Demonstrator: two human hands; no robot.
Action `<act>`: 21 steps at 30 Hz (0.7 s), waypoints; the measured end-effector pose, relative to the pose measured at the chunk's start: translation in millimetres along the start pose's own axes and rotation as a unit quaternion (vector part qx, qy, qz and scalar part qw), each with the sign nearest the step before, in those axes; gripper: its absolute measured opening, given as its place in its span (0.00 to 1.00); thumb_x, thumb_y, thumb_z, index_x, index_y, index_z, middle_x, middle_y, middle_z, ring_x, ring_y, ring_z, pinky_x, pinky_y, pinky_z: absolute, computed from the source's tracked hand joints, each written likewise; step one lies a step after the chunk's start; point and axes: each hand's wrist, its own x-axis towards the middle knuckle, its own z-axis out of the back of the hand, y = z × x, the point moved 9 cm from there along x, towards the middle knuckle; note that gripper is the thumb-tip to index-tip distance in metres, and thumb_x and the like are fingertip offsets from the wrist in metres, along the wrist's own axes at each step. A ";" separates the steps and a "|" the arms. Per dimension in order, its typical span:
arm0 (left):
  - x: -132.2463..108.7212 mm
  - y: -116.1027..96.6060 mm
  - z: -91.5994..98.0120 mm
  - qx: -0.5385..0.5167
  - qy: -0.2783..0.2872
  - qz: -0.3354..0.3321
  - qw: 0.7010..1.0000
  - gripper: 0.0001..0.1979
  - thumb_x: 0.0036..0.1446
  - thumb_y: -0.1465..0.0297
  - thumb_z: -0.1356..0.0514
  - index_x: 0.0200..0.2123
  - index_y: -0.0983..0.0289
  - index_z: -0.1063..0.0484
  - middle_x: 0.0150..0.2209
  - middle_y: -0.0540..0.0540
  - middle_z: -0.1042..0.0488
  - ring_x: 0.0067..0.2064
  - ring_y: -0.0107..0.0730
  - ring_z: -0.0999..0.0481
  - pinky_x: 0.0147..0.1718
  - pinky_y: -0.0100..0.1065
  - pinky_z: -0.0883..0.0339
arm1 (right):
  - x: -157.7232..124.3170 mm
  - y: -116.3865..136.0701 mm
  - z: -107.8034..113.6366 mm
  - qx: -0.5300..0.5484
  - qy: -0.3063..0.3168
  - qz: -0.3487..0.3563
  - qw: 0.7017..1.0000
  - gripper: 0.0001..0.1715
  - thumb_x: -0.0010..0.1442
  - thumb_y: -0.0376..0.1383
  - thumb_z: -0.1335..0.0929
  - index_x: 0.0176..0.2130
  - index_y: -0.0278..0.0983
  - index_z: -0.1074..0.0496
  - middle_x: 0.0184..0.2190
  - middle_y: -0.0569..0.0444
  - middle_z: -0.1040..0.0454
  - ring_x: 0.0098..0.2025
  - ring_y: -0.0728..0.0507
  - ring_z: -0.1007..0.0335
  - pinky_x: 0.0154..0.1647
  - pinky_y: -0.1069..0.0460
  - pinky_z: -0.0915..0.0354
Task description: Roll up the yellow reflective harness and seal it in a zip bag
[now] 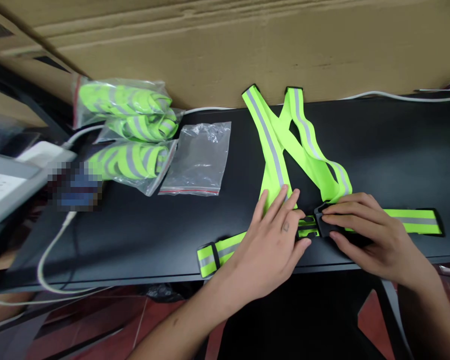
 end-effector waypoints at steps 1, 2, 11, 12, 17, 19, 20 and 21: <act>-0.4 0.2 0.1 -0.001 -0.001 0.000 1.000 0.19 0.72 0.61 0.52 0.55 0.69 0.35 0.71 0.67 0.45 0.75 0.48 0.58 0.71 0.60 0.57 | -0.3 -0.6 1.1 0.001 0.000 -0.002 1.000 0.18 0.60 0.28 0.29 0.51 0.36 0.26 0.46 0.48 0.22 0.51 0.39 0.31 0.53 0.40 0.33; -0.7 0.4 0.2 -0.003 -0.001 0.000 1.000 0.19 0.72 0.61 0.52 0.55 0.69 0.35 0.71 0.67 0.45 0.75 0.48 0.58 0.71 0.60 0.57 | -0.4 -1.3 2.4 0.002 0.000 -0.004 1.000 0.18 0.60 0.28 0.29 0.51 0.37 0.26 0.46 0.48 0.22 0.51 0.39 0.31 0.53 0.40 0.33; 1.3 -1.1 1.8 -0.013 -0.008 0.010 1.000 0.19 0.73 0.60 0.53 0.55 0.68 0.35 0.71 0.68 0.44 0.75 0.48 0.58 0.71 0.61 0.57 | -0.5 -1.7 1.7 0.002 0.009 -0.005 1.000 0.19 0.60 0.28 0.29 0.52 0.38 0.26 0.46 0.49 0.22 0.51 0.39 0.30 0.53 0.39 0.33; 1.8 -1.6 2.1 -0.011 -0.008 0.009 1.000 0.20 0.73 0.60 0.53 0.55 0.68 0.35 0.71 0.68 0.44 0.75 0.49 0.58 0.71 0.61 0.57 | -0.6 -1.7 0.7 0.002 0.010 -0.006 1.000 0.20 0.61 0.28 0.29 0.52 0.38 0.26 0.47 0.49 0.22 0.52 0.39 0.30 0.53 0.39 0.33; 4.1 -5.7 -0.3 0.003 -0.010 -0.017 1.000 0.18 0.72 0.62 0.51 0.55 0.69 0.35 0.70 0.70 0.45 0.74 0.51 0.59 0.70 0.62 0.54 | 1.1 1.8 -5.3 0.000 0.026 0.004 1.000 0.19 0.62 0.29 0.31 0.53 0.40 0.27 0.48 0.49 0.22 0.52 0.38 0.30 0.52 0.38 0.33; 5.0 -8.1 -3.5 -0.003 -0.014 -0.029 0.999 0.16 0.72 0.64 0.51 0.53 0.70 0.36 0.70 0.73 0.45 0.74 0.49 0.60 0.70 0.58 0.50 | 2.2 3.0 -7.7 -0.002 0.033 0.006 0.999 0.18 0.63 0.29 0.31 0.53 0.40 0.27 0.48 0.49 0.22 0.53 0.38 0.31 0.52 0.38 0.33; 5.6 -8.9 -5.0 -0.005 -0.017 -0.031 0.999 0.14 0.72 0.66 0.50 0.52 0.71 0.37 0.70 0.75 0.46 0.74 0.49 0.60 0.70 0.56 0.48 | 2.7 3.3 -9.4 -0.007 0.040 0.005 0.999 0.18 0.64 0.30 0.32 0.53 0.40 0.27 0.49 0.48 0.23 0.54 0.38 0.31 0.52 0.38 0.33; 6.1 -9.5 -6.3 -0.007 -0.022 -0.030 0.999 0.13 0.72 0.67 0.50 0.52 0.71 0.38 0.70 0.77 0.47 0.74 0.49 0.61 0.70 0.55 0.47 | 3.2 3.8 -11.6 -0.014 0.049 0.005 0.999 0.18 0.64 0.30 0.32 0.53 0.40 0.28 0.49 0.48 0.23 0.54 0.37 0.32 0.53 0.38 0.34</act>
